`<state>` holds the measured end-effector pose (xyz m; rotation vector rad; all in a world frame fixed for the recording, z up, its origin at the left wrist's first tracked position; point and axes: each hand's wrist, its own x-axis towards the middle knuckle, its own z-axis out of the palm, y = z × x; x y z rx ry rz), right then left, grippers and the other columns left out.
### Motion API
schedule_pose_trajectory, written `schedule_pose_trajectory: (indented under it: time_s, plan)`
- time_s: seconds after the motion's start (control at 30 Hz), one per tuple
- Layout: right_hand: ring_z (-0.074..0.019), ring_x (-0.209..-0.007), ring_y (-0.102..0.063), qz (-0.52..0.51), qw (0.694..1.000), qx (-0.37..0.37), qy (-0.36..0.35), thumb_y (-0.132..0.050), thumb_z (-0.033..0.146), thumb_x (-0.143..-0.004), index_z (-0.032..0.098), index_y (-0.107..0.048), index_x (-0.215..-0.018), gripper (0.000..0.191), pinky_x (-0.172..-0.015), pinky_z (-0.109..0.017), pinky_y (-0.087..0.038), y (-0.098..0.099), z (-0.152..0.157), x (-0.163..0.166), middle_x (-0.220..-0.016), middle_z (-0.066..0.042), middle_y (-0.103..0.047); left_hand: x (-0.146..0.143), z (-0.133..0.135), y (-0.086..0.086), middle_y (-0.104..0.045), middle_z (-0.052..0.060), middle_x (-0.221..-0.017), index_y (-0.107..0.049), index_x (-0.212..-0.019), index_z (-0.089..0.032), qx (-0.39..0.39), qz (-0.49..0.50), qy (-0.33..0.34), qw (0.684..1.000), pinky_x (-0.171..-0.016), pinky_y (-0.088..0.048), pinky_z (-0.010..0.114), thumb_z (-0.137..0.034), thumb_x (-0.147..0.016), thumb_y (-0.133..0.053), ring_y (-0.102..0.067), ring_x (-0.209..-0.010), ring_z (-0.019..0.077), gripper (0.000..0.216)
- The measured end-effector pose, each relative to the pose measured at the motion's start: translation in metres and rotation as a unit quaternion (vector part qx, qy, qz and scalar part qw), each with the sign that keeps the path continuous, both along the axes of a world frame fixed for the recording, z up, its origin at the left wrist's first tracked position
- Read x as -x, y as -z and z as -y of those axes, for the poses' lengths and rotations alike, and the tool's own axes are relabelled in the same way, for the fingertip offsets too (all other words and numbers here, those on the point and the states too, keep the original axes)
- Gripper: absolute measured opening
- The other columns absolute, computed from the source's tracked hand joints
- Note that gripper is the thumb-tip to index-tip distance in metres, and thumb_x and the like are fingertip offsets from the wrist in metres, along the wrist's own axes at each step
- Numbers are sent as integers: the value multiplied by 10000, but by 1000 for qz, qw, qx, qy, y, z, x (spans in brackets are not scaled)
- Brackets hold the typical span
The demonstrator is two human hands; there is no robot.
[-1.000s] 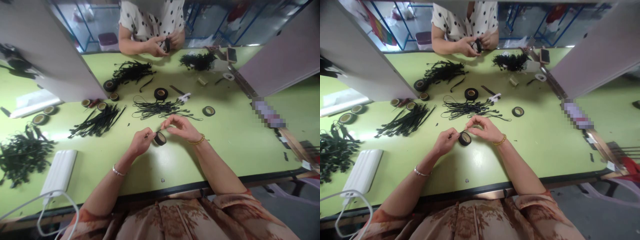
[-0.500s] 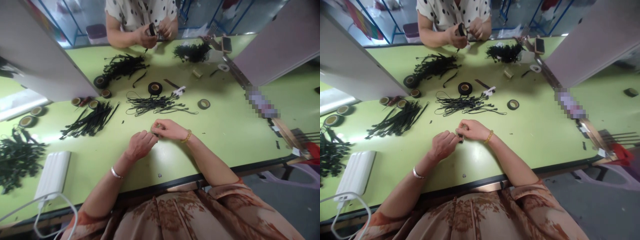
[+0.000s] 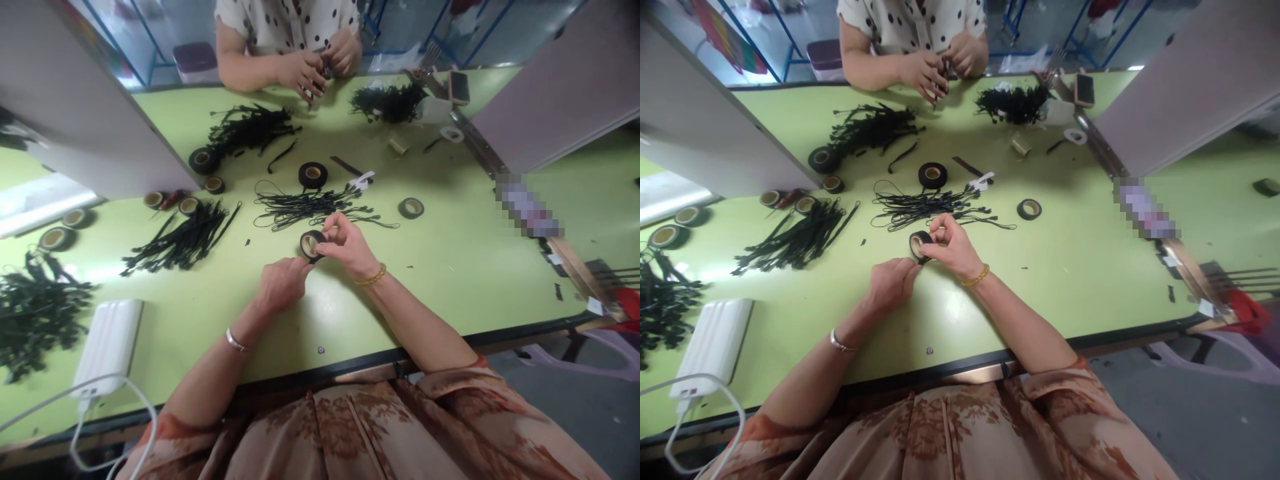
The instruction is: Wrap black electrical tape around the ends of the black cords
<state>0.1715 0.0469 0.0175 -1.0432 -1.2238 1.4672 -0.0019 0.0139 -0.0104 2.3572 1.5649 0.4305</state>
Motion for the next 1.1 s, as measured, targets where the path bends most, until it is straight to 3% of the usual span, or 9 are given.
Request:
schedule_pose_trajectory:
  time_s: [0.13, 0.27, 0.37, 0.43, 0.6, 0.73, 0.87, 0.93, 1.1]
  plan:
    - [-130, -653, -591, 13, 995, -78, -53, -767, 344, -722, 234, -426, -927, 413, -648, -281, -478, -5, 2, -8, -703, 48, -578, 2, -5, 1, -517, -5, -583, -481, -681, -203, 76, 158, -87, 981, -555, -287, 269, -370, -957, -391, -445, -538, 129, 336]
    - [-135, -685, -574, 85, 976, -163, -118, -744, 355, -748, 218, -502, -860, 300, -671, -298, -487, -10, 3, -11, -748, 14, -592, 4, -9, 5, -402, -40, -540, -396, -621, -205, 150, 359, -152, 908, -531, -286, 246, -431, -945, -382, -350, -507, 104, 395]
    - [-146, -704, -577, 148, 947, -226, -176, -691, 348, -799, 202, -574, -769, 190, -746, -342, -496, -14, 2, -16, -748, -9, -623, 6, -11, 4, -329, -66, -506, -366, -612, -206, 209, 458, -151, 850, -490, -243, 231, -490, -902, -465, -270, -472, 81, 418]
    - [-162, -738, -601, 165, 939, -240, -183, -658, 347, -832, 200, -605, -746, 178, -795, -368, -497, -17, 1, -19, -743, -20, -649, 9, -12, 1, -340, -75, -501, -402, -625, -199, 231, 474, -129, 840, -483, -234, 223, -499, -853, -556, -269, -469, 70, 407]
    - [-179, -843, -633, 198, 953, -224, -43, -635, 337, -842, 193, -613, -844, 146, -800, -354, -507, -20, -5, -24, -889, -58, -694, 15, -12, -3, -500, -45, -571, -571, -740, -174, 178, 358, -50, 915, -539, -326, 225, -421, -855, -570, -395, -519, 86, 272]
    - [-132, -643, -582, 296, 937, -141, -119, -603, 315, -849, 168, -597, -783, 162, -615, -267, -459, -17, -7, -22, -725, -30, -671, 11, -8, -2, -656, 24, -736, -624, -781, -190, 24, 150, 25, 988, -637, -374, 270, -322, -936, -472, -522, -679, 145, 255]
    - [-99, -496, -561, 265, 946, 8, -188, -596, 241, -859, 155, -583, -903, 98, -497, -211, -403, -12, -6, -16, -597, 6, -665, 7, -7, 2, -713, 62, -1031, -641, -825, -207, -148, 23, 99, 984, -713, -362, 324, -278, -947, -480, -538, -794, 175, 214]
    - [-100, -502, -594, 212, 960, 58, -173, -606, 196, -858, 157, -556, -964, 124, -496, -197, -425, -10, -4, -12, -585, 16, -670, 7, -7, 4, -706, 71, -982, -633, -818, -202, -189, 4, 95, 977, -723, -356, 331, -280, -959, -463, -529, -779, 175, 235]
    - [-99, -528, -633, 145, 974, 92, -149, -640, 168, -857, 167, -523, -902, 125, -514, -187, -476, -6, -5, -8, -566, 23, -664, 3, 0, 5, -597, 71, -735, -591, -759, -175, -106, -38, 29, 993, -561, -287, 302, -311, -1000, -346, -501, -661, 168, 369]
